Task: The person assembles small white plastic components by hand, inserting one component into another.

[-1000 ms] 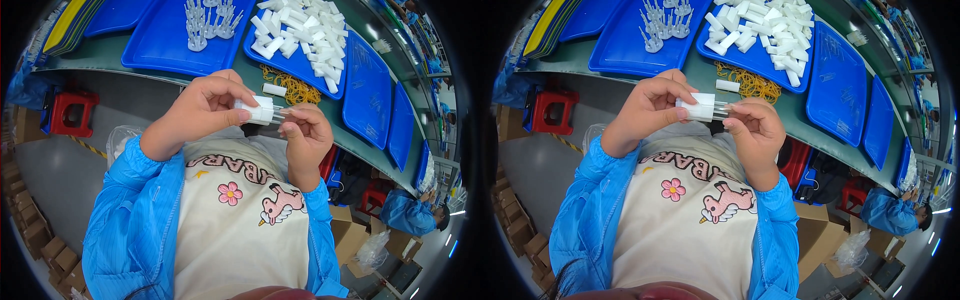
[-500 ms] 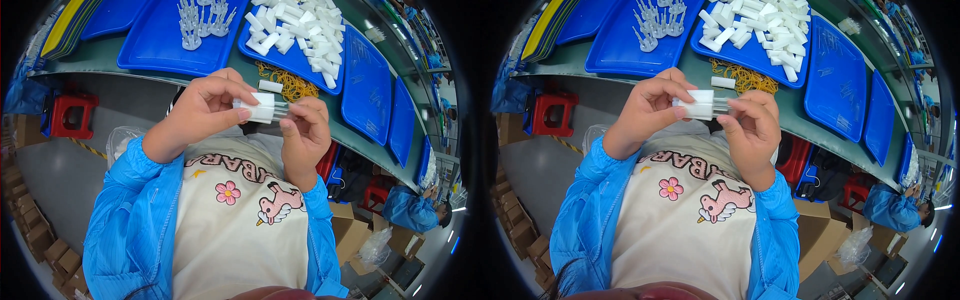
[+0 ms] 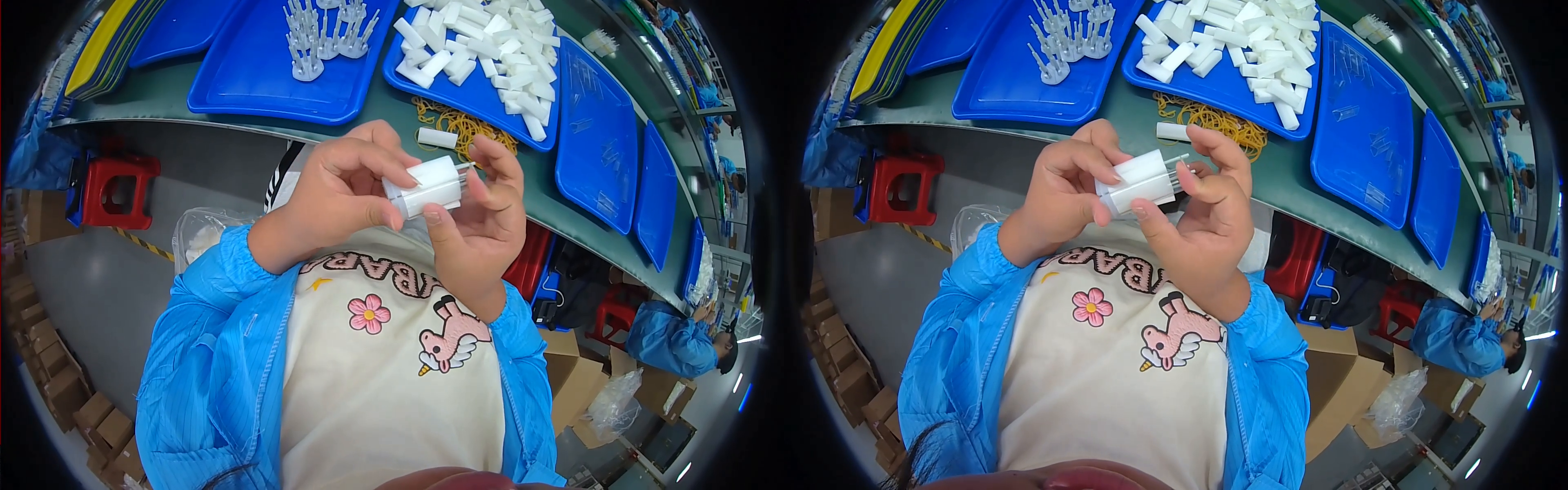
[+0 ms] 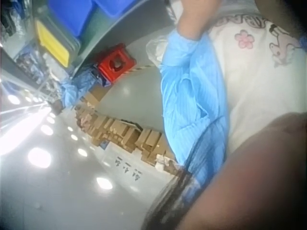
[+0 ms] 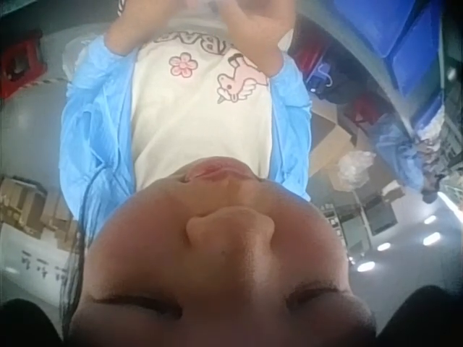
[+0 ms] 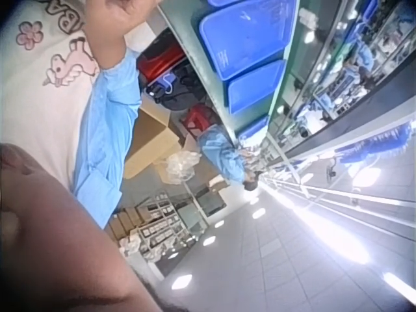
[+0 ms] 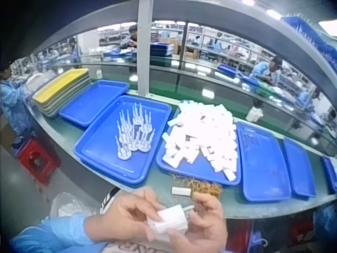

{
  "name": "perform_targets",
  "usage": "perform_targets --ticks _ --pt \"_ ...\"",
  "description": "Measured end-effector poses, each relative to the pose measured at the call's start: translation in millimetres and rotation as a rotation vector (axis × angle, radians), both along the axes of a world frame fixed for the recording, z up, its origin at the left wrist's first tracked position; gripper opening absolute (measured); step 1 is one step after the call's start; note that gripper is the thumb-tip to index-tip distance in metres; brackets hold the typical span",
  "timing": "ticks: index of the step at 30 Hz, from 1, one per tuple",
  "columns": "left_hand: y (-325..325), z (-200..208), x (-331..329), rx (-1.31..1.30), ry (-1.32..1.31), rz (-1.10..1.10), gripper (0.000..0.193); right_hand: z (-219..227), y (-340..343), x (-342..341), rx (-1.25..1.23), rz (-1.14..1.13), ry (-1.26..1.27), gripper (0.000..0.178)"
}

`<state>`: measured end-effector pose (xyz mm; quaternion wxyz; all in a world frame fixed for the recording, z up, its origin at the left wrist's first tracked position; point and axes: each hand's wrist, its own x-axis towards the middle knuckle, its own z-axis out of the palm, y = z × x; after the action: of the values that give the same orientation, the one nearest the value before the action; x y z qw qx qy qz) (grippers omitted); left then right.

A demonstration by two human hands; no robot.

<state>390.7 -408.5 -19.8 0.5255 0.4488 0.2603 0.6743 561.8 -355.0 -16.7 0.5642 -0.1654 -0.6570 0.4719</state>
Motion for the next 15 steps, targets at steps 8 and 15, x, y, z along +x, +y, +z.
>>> perform_targets --ticks 8,15 --pt "-2 6 -4 -0.125 -0.174 -0.066 0.037 2 10 14 -0.002 0.109 0.01 0.04" --pt "-3 0 -5 -0.147 -0.171 -0.15 0.039 11 15 15 0.171 0.094 -0.051 0.034"
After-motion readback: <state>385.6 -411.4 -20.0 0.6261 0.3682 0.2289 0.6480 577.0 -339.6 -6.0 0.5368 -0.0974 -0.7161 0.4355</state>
